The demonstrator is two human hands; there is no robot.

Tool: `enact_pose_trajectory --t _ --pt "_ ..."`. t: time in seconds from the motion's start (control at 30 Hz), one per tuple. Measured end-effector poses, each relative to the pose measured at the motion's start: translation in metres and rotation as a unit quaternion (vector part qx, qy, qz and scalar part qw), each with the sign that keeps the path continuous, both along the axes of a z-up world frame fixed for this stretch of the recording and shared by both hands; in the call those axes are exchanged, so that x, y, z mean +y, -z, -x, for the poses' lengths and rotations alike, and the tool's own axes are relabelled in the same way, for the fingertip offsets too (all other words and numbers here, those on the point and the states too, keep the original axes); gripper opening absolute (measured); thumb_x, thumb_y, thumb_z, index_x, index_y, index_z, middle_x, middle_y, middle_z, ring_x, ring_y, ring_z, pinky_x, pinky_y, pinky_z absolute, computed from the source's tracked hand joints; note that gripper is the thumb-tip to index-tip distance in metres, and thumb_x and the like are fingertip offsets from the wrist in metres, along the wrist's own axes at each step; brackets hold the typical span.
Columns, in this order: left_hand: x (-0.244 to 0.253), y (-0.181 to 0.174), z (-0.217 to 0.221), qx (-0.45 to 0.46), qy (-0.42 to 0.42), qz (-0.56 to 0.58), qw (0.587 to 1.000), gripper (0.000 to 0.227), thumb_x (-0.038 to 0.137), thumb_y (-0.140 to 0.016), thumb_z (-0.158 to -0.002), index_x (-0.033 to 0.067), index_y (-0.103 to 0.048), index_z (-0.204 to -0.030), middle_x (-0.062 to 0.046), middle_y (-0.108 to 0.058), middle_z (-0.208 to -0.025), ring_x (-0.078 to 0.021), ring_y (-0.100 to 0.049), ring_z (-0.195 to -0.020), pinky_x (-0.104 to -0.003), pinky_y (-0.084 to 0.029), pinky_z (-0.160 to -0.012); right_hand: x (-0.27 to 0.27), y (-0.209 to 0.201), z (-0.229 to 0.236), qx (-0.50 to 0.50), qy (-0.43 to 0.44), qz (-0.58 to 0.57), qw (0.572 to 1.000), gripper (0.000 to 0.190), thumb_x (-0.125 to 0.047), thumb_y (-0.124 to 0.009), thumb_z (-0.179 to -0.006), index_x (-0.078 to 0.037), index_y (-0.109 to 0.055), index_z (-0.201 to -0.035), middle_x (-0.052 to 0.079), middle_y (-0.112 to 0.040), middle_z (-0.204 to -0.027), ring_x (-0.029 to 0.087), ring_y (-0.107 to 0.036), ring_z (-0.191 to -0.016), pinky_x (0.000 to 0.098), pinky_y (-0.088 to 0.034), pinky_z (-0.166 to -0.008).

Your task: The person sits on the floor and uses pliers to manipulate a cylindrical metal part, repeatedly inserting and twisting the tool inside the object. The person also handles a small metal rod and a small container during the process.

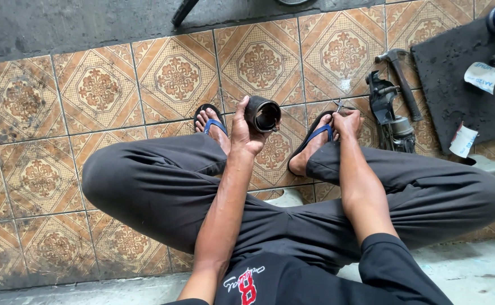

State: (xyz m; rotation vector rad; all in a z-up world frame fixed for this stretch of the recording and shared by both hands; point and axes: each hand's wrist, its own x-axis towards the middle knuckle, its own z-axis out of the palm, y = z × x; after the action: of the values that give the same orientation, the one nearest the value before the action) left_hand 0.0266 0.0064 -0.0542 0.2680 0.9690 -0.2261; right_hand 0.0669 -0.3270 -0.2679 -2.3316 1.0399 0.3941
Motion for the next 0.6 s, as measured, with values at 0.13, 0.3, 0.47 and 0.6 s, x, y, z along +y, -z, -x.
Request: enact_pose_trajectory --t 0.13,0.3,0.47,0.6 --pt "-0.003 -0.011 0.002 0.009 -0.012 -0.004 1.0 0.037 0.035 -0.088 -0.074 0.0112 -0.066 -0.094 -0.01 -0.07 -0.085 -0.0304 -0.072 -0.081 -0.061 -0.062 -0.076 0.015 -0.024 0.006 -0.025 0.029 -0.002 0.999 0.049 -0.042 -0.08 -0.079 -0.02 -0.059 -0.117 0.014 -0.057 -0.128 0.036 -0.056 -0.128 0.0464 -0.047 -0.107" --pt "-0.01 -0.026 -0.004 0.026 -0.004 -0.017 1.0 0.037 0.023 -0.09 -0.074 0.0113 -0.062 -0.096 -0.008 -0.064 -0.086 -0.0295 -0.069 -0.079 -0.063 -0.061 -0.077 0.018 -0.02 0.0 -0.089 0.076 0.002 0.993 0.051 -0.028 -0.082 -0.083 -0.008 -0.058 -0.123 0.025 -0.05 -0.13 0.047 -0.053 -0.128 0.0516 -0.045 -0.109" --pt "-0.003 -0.027 0.0 0.015 0.058 -0.043 0.997 0.033 0.034 -0.082 -0.083 0.0164 -0.064 -0.104 -0.003 -0.067 -0.095 -0.0251 -0.071 -0.089 -0.058 -0.062 -0.082 0.032 -0.03 0.005 -0.081 0.036 -0.046 0.995 0.054 -0.032 -0.078 -0.077 -0.018 -0.056 -0.124 0.012 -0.046 -0.137 0.038 -0.049 -0.133 0.0505 -0.043 -0.112" --pt "-0.003 -0.031 -0.001 -0.018 0.065 -0.046 0.997 0.035 0.035 -0.08 -0.084 0.0212 -0.068 -0.114 -0.003 -0.068 -0.099 -0.0266 -0.072 -0.092 -0.06 -0.061 -0.083 0.021 0.021 0.006 -0.105 0.013 -0.026 0.994 0.058 -0.033 -0.076 -0.069 -0.021 -0.055 -0.122 0.01 -0.047 -0.137 0.038 -0.05 -0.131 0.0473 -0.04 -0.111"
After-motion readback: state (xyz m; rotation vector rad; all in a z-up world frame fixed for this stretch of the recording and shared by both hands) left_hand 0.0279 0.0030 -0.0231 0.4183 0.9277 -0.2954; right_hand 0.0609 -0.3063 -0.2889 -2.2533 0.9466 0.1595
